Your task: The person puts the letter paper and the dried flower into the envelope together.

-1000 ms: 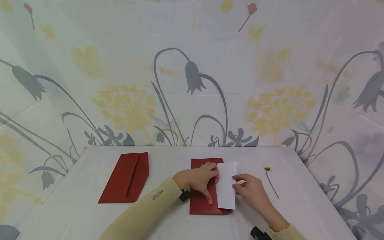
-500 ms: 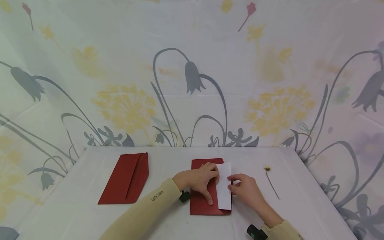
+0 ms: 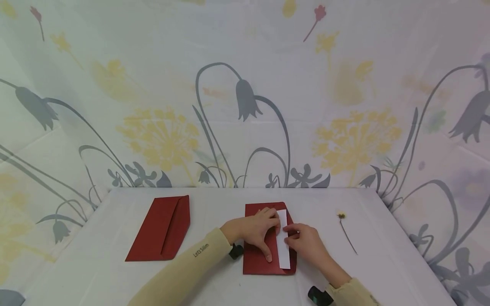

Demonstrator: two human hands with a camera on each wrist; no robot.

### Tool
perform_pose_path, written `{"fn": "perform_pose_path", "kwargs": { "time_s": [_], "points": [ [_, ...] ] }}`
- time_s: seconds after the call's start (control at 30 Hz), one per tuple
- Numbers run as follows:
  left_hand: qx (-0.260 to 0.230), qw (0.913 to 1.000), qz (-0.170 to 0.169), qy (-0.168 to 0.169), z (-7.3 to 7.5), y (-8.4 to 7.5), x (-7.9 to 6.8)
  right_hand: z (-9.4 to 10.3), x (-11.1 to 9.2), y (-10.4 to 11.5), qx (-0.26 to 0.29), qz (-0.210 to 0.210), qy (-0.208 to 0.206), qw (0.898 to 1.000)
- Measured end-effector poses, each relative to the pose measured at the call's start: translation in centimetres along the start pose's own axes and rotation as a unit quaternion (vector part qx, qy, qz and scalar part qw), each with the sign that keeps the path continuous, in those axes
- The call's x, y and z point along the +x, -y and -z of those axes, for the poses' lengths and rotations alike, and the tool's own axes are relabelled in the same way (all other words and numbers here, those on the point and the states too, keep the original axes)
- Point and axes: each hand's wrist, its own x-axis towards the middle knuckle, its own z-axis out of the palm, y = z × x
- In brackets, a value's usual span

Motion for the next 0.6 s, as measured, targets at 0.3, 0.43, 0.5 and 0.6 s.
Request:
{"fn": "perform_pose_path", "kwargs": {
  "time_s": [0.3,0.43,0.5,0.6],
  "points": [
    [-0.006,0.9999,-0.01,-0.003,0.0,-0.2,0.0,-0.8,0.0,0.0,0.018,-0.001,0.0,1.0],
    [-0.006,0.9999,-0.012,-0.001,-0.1,-0.2,0.1,-1.1,0.1,-0.1,0.025,0.003,0.003,1.0],
    [-0.008,0.9999,-0.011,-0.002,-0.1,-0.1,0.1,-1.2,0.1,-0.2,0.031,0.006,0.005,0.999],
    [-0.012,0.9999,-0.01,-0.005,0.0,-0.1,0.0,-1.4,0.3,-0.3,0.04,0.009,0.007,0.999]
  ]
}}
